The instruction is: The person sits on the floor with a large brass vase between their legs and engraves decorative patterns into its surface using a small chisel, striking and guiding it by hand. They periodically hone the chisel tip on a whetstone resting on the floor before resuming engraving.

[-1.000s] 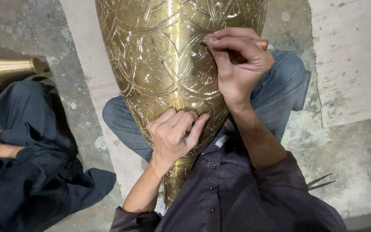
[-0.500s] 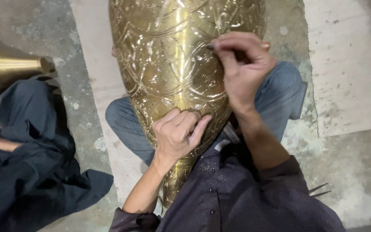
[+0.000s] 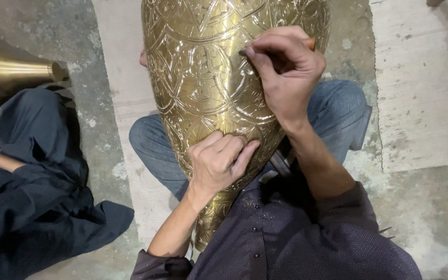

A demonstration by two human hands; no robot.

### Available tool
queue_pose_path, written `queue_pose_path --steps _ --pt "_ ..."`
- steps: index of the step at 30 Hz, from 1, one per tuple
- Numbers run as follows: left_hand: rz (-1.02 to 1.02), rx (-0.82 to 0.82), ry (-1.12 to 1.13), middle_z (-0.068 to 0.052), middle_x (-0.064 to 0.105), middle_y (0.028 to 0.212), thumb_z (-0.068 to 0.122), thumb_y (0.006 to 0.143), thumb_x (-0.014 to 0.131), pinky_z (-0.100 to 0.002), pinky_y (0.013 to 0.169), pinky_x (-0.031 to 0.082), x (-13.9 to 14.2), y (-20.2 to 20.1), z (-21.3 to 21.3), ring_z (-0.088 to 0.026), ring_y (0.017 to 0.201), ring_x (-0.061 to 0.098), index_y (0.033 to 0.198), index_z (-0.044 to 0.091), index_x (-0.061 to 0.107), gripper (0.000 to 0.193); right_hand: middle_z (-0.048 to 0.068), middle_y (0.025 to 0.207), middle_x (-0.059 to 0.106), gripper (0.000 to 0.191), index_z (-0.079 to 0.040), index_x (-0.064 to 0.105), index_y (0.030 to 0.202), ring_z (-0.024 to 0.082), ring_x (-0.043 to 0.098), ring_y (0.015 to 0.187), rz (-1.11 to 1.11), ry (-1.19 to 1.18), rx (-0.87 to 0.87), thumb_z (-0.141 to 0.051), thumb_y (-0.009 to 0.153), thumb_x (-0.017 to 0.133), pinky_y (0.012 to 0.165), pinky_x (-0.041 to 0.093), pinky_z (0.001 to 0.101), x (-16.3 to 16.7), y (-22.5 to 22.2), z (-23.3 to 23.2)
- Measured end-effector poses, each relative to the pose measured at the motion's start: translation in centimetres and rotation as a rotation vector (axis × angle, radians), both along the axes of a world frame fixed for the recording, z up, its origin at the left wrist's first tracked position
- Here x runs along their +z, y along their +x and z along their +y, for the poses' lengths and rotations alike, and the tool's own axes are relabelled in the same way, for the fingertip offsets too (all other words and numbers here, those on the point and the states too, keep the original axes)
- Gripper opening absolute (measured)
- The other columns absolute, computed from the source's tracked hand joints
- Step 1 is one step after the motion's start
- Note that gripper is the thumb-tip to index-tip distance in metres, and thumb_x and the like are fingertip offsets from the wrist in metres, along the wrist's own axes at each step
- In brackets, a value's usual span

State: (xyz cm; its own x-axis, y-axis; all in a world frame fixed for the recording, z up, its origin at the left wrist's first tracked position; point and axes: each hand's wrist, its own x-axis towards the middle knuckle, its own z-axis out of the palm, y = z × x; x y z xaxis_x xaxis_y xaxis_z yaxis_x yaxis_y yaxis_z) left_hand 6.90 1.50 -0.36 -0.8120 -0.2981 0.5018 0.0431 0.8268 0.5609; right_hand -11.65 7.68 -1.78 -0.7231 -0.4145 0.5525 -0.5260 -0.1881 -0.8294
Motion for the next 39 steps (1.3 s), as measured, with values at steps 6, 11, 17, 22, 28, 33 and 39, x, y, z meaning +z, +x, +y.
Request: queue_pose_path --steps 6,11,17,22,28,33,39 --pt "0.003 0.005 -0.016 0.001 0.055 0.06 0.021 0.086 0.089 -0.031 0.044 0.036 0.0 -0.1 -0.1 -0.014 0.053 0.046 0.07 0.011 0.06 0.035 0.009 0.102 0.074 0.013 -0.001 0.076 0.099 0.013 0.072 0.091 0.106 -0.021 0.048 0.012 0.095 0.079 0.082 0.062 0.0252 0.1 -0.4 -0.4" --pt "0.008 0.0 -0.011 0.0 0.057 0.064 0.019 0.086 0.089 -0.033 0.047 0.039 0.5 -0.2 0.0 -0.016 0.055 0.047 0.072 0.011 0.059 0.033 0.009 0.104 0.073 0.016 0.0 0.075 0.1 0.013 0.073 0.091 0.039 -0.024 0.015 0.014 0.094 0.081 0.082 0.062 0.0245 0.5 0.2 -0.3" --pt "0.002 0.005 -0.012 0.0 0.057 0.065 0.017 0.085 0.089 -0.033 0.047 0.039 0.9 -0.2 -0.1 -0.016 0.055 0.049 0.072 0.01 0.06 0.032 0.01 0.103 0.073 0.019 0.001 0.075 0.099 0.014 0.073 0.091 0.103 -0.006 -0.004 0.018 0.091 0.081 0.081 0.062 0.0242 1.1 0.6 -0.6" --pt "0.005 -0.007 -0.007 0.0 0.06 0.067 0.016 0.086 0.089 -0.032 0.048 0.041 0.9 -0.2 -0.1 -0.016 0.057 0.049 0.074 0.01 0.062 0.03 0.01 0.101 0.073 0.019 0.001 0.076 0.097 0.016 0.072 0.094 0.12 -0.007 0.022 0.018 0.09 0.081 0.08 0.061 0.0238 1.0 0.2 -0.4" --pt "0.004 -0.007 -0.012 0.0 0.06 0.066 0.017 0.085 0.089 -0.032 0.047 0.04 0.6 -0.2 -0.2 -0.016 0.056 0.049 0.074 0.01 0.063 0.029 0.01 0.099 0.074 0.018 0.001 0.076 0.096 0.016 0.072 0.092 0.125 -0.012 0.025 0.017 0.09 0.082 0.079 0.06 0.0239 0.6 -0.1 -0.3" --pt "-0.002 -0.01 -0.006 0.0 0.058 0.063 0.019 0.086 0.089 -0.031 0.047 0.039 0.4 -0.2 -0.1 -0.015 0.055 0.048 0.073 0.01 0.063 0.03 0.01 0.101 0.075 0.017 0.0 0.076 0.097 0.015 0.073 0.095 0.122 -0.007 0.026 0.015 0.091 0.081 0.081 0.062 0.024 0.6 0.0 -0.3" --pt "-0.002 -0.011 -0.005 0.001 0.059 0.064 0.019 0.086 0.089 -0.031 0.046 0.038 0.3 -0.2 -0.1 -0.014 0.054 0.047 0.073 0.01 0.064 0.029 0.009 0.097 0.074 0.016 0.0 0.077 0.094 0.014 0.071 0.089 0.118 -0.013 0.058 0.014 0.09 0.083 0.074 0.059 0.0221 0.7 -0.3 -0.2"
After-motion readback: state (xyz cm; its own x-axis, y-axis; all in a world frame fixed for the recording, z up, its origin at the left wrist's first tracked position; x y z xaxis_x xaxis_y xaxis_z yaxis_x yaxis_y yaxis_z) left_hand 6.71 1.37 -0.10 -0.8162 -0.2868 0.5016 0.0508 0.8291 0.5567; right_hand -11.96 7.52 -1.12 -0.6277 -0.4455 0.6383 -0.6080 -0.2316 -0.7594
